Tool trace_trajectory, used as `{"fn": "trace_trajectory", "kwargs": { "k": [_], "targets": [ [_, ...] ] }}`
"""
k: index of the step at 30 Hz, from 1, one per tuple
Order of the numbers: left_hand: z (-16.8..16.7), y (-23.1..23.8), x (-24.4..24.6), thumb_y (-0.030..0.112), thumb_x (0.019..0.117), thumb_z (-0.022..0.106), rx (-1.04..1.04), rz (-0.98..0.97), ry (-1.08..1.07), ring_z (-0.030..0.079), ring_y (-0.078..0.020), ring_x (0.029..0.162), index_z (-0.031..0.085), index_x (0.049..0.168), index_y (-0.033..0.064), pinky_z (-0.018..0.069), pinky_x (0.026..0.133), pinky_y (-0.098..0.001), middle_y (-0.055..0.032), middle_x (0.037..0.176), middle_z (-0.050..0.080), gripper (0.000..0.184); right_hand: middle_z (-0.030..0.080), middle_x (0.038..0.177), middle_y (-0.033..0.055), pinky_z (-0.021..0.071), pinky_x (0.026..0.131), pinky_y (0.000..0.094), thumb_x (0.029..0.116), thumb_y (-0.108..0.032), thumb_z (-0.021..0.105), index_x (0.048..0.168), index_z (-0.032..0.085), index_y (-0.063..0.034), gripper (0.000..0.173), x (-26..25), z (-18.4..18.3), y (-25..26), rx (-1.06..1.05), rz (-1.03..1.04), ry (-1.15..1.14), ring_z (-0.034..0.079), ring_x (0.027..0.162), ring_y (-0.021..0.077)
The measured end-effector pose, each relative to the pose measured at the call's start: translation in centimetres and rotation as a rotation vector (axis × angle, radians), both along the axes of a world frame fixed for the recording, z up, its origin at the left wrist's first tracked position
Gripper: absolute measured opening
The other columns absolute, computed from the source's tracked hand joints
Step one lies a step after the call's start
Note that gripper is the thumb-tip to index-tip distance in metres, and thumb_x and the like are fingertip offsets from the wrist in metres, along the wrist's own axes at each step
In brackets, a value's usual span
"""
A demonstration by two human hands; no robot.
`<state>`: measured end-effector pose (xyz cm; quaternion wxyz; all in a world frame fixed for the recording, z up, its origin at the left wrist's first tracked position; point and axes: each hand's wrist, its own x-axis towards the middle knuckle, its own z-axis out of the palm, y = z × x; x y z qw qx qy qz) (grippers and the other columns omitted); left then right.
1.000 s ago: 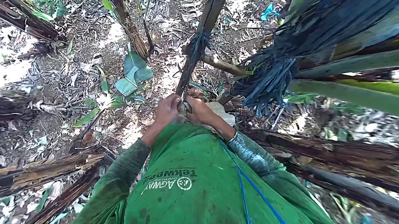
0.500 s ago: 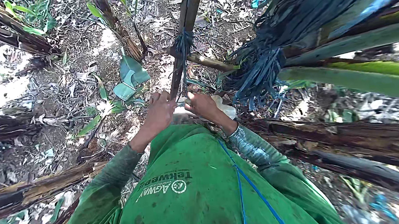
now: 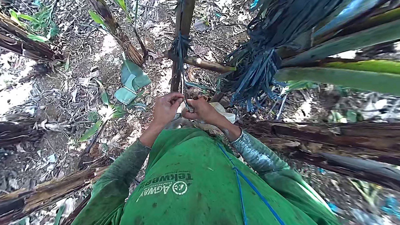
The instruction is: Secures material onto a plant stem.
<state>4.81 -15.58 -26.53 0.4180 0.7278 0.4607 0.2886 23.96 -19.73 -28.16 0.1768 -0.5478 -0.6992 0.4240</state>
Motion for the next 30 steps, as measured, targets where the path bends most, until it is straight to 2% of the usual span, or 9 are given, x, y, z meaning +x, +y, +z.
{"fn": "trace_trajectory", "kwargs": {
  "k": [6,9,10,12,21,23,26,29,30],
  "targets": [
    [-1.0,-0.6,0.9,0.002,0.0996,0.062,-0.522,0.152,-0.383,0.069,-0.0072,0.084,0.070,0.113,0.0024,0.0576,0.078,-0.0250,-0.0039,0.099,0.075,0.015,0.062,0.069,0.0108,0.0507,0.062,0.0511,0.0934,-0.039,0.069,0.089,0.066,-0.0043,0.035,-1.7,0.4,-0.6,-0.021,-0.077,-0.032,0.064,0.067,0.0284],
    [-1.4,-0.6,0.5,0.008,0.1035,0.058,-0.683,0.177,-0.437,0.067,-0.0073,0.086,0.071,0.117,0.0039,0.0551,0.077,-0.0244,-0.0034,0.105,0.074,0.019,0.063,0.071,0.0110,0.0517,0.065,0.0521,0.0937,-0.040,0.069,0.092,0.067,-0.0053,0.035,-2.0,0.8,-0.7,-0.059,-0.099,-0.063,0.065,0.069,0.0290],
    [-1.5,-0.7,0.3,0.011,0.1041,0.057,-0.699,0.173,-0.411,0.065,-0.0055,0.083,0.071,0.118,0.0073,0.0541,0.073,-0.0226,-0.0013,0.106,0.073,0.020,0.064,0.071,0.0111,0.0519,0.065,0.0523,0.0937,-0.040,0.069,0.092,0.068,-0.0054,0.035,-2.0,0.8,-0.7,-0.070,-0.103,-0.071,0.065,0.070,0.0292],
    [-1.5,-0.8,0.0,0.013,0.1043,0.058,-0.715,0.172,-0.380,0.062,-0.0043,0.083,0.070,0.121,0.0103,0.0518,0.073,-0.0226,0.0006,0.107,0.071,0.021,0.064,0.072,0.0114,0.0520,0.065,0.0527,0.0940,-0.041,0.069,0.092,0.067,-0.0055,0.036,-2.0,0.9,-0.7,-0.091,-0.111,-0.087,0.066,0.071,0.0297],
    [-1.6,-1.1,0.6,0.014,0.1033,0.060,-0.719,0.190,-0.427,0.062,-0.0056,0.082,0.071,0.122,0.0092,0.0523,0.074,-0.0245,-0.0007,0.104,0.071,0.022,0.064,0.071,0.0109,0.0514,0.064,0.0520,0.0931,-0.042,0.070,0.089,0.066,-0.0059,0.037,-2.0,1.2,-1.2,-0.079,-0.143,-0.101,0.066,0.070,0.0295],
    [-1.2,-0.9,0.7,0.013,0.1037,0.059,-0.742,0.177,-0.417,0.062,-0.0054,0.081,0.072,0.121,0.0084,0.0518,0.072,-0.0234,-0.0007,0.102,0.071,0.022,0.065,0.073,0.0118,0.0520,0.066,0.0527,0.0936,-0.042,0.069,0.091,0.068,-0.0052,0.037,-2.1,1.4,-1.3,-0.070,-0.141,-0.106,0.067,0.072,0.0302],
    [-0.3,-0.5,0.8,0.011,0.1039,0.058,-0.793,0.136,-0.427,0.064,-0.0063,0.086,0.072,0.117,0.0050,0.0531,0.077,-0.0241,-0.0013,0.104,0.072,0.020,0.065,0.073,0.0124,0.0515,0.066,0.0536,0.0934,-0.043,0.069,0.091,0.068,-0.0044,0.038,-2.2,1.3,-1.3,-0.054,-0.154,-0.112,0.067,0.072,0.0313],
    [0.7,-0.1,0.3,0.010,0.1043,0.056,-0.815,0.039,-0.417,0.065,-0.0057,0.080,0.072,0.110,0.0047,0.0550,0.073,-0.0226,-0.0006,0.094,0.071,0.017,0.065,0.071,0.0115,0.0509,0.064,0.0538,0.0925,-0.043,0.070,0.088,0.069,-0.0048,0.039,-2.4,0.8,-1.1,-0.027,-0.178,-0.097,0.066,0.070,0.0306],
    [1.0,0.1,0.1,0.009,0.1044,0.056,-0.822,0.006,-0.415,0.065,-0.0061,0.077,0.072,0.107,0.0046,0.0553,0.071,-0.0227,-0.0006,0.091,0.071,0.017,0.065,0.071,0.0117,0.0506,0.064,0.0541,0.0924,-0.042,0.070,0.090,0.069,-0.0049,0.037,-2.3,0.7,-0.9,-0.022,-0.180,-0.089,0.066,0.070,0.0310]
  ]
}}
